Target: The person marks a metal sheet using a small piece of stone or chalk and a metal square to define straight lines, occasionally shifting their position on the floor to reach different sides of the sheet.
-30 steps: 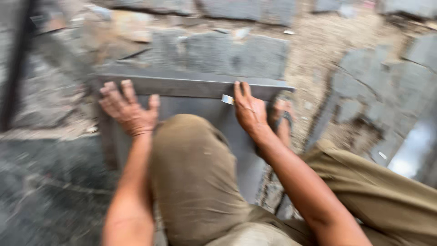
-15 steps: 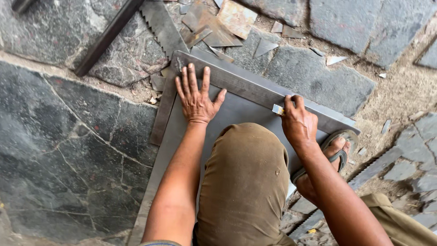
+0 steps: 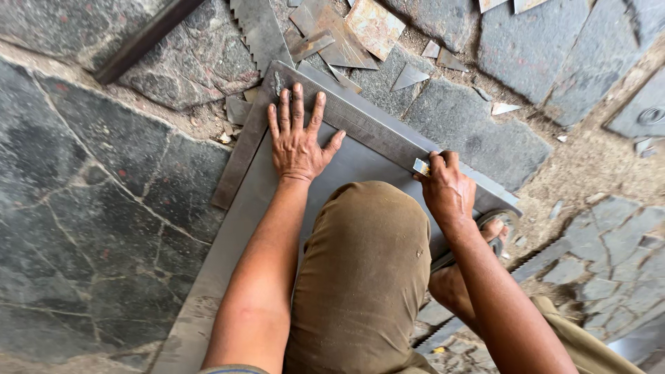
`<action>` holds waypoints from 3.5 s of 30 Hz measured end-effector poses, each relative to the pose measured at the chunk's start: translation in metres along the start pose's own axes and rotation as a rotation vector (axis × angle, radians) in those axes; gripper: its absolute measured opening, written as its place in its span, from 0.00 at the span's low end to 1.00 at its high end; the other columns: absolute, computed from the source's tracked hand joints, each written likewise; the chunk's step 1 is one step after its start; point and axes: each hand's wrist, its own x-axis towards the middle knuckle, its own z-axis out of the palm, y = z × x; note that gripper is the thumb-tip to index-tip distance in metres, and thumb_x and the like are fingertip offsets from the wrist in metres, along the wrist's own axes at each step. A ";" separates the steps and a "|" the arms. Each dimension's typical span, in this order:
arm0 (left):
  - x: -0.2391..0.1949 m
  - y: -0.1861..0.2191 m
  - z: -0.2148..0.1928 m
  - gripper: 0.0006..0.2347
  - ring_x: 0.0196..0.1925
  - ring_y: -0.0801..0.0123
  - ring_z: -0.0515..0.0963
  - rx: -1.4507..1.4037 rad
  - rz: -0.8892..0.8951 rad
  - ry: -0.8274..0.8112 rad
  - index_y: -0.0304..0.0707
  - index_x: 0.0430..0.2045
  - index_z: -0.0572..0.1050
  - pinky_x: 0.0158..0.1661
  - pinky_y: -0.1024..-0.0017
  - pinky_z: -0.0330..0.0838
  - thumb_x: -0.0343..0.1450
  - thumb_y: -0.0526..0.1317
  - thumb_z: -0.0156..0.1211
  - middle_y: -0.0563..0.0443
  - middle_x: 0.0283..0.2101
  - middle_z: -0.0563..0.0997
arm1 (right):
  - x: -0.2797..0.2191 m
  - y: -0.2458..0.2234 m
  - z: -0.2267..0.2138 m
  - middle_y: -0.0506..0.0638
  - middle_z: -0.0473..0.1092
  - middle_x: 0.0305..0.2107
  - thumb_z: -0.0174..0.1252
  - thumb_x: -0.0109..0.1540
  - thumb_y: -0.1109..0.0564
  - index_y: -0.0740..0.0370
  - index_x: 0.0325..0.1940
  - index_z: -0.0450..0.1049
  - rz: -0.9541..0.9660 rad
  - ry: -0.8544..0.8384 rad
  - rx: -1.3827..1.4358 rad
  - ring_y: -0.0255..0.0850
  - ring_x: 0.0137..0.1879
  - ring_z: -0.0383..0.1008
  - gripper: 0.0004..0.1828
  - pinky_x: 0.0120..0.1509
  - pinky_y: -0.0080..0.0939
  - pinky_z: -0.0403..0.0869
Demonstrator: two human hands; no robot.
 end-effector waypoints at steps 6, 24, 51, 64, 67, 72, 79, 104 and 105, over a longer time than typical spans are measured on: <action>0.002 -0.001 -0.003 0.36 0.81 0.45 0.45 -0.054 0.020 0.023 0.58 0.77 0.52 0.75 0.43 0.35 0.75 0.68 0.48 0.39 0.79 0.47 | 0.025 0.014 -0.019 0.62 0.69 0.44 0.66 0.59 0.55 0.65 0.53 0.73 -0.162 0.037 0.193 0.60 0.41 0.76 0.21 0.43 0.54 0.76; 0.001 -0.006 0.013 0.37 0.81 0.48 0.40 -0.098 -0.001 -0.037 0.65 0.77 0.45 0.74 0.43 0.32 0.73 0.70 0.46 0.42 0.80 0.42 | 0.188 -0.143 -0.002 0.61 0.71 0.22 0.47 0.70 0.57 0.62 0.51 0.64 -0.617 -0.261 -0.033 0.60 0.27 0.73 0.07 0.29 0.59 0.71; -0.001 0.012 -0.023 0.37 0.83 0.39 0.37 -0.025 -0.113 -0.269 0.59 0.81 0.44 0.77 0.37 0.29 0.78 0.73 0.31 0.36 0.82 0.39 | -0.051 0.203 -0.048 0.60 0.74 0.29 0.43 0.73 0.55 0.56 0.56 0.65 0.318 -0.621 -0.177 0.53 0.27 0.78 0.10 0.25 0.50 0.77; -0.008 0.018 -0.023 0.37 0.83 0.33 0.39 -0.055 0.040 -0.028 0.42 0.80 0.55 0.76 0.33 0.29 0.79 0.66 0.39 0.27 0.82 0.44 | -0.077 0.205 -0.090 0.53 0.74 0.26 0.40 0.75 0.46 0.48 0.58 0.68 0.200 -0.510 -0.182 0.48 0.28 0.78 0.14 0.27 0.48 0.77; -0.010 0.015 -0.017 0.37 0.83 0.33 0.40 -0.004 0.071 -0.003 0.41 0.82 0.55 0.76 0.33 0.31 0.80 0.66 0.40 0.27 0.82 0.45 | -0.063 0.208 -0.070 0.52 0.75 0.27 0.38 0.78 0.43 0.48 0.56 0.70 0.189 -0.636 -0.204 0.46 0.29 0.77 0.16 0.31 0.47 0.76; -0.010 0.009 -0.013 0.37 0.83 0.30 0.40 0.011 0.081 -0.041 0.40 0.82 0.53 0.76 0.32 0.32 0.82 0.67 0.41 0.25 0.82 0.44 | -0.057 0.216 -0.027 0.52 0.75 0.29 0.43 0.70 0.51 0.39 0.62 0.69 -0.074 -0.530 -0.180 0.47 0.30 0.74 0.17 0.29 0.45 0.75; -0.009 0.003 -0.002 0.34 0.83 0.32 0.40 0.104 0.152 0.000 0.41 0.79 0.50 0.76 0.33 0.32 0.81 0.61 0.43 0.29 0.83 0.44 | -0.101 0.283 -0.052 0.56 0.75 0.26 0.41 0.76 0.46 0.55 0.52 0.69 0.212 -0.491 -0.273 0.49 0.25 0.75 0.15 0.25 0.49 0.74; -0.165 -0.100 0.035 0.27 0.75 0.48 0.58 0.166 0.322 0.195 0.49 0.66 0.64 0.72 0.43 0.52 0.75 0.60 0.49 0.41 0.68 0.63 | -0.176 0.038 0.102 0.58 0.71 0.44 0.64 0.57 0.53 0.58 0.51 0.68 0.241 -0.268 0.352 0.58 0.42 0.78 0.20 0.43 0.55 0.77; -0.161 -0.097 0.036 0.27 0.75 0.47 0.59 0.146 0.324 0.211 0.49 0.66 0.64 0.71 0.43 0.53 0.75 0.60 0.50 0.40 0.68 0.63 | -0.168 0.040 0.097 0.58 0.71 0.43 0.64 0.57 0.53 0.58 0.51 0.68 0.243 -0.271 0.327 0.58 0.42 0.78 0.21 0.44 0.55 0.77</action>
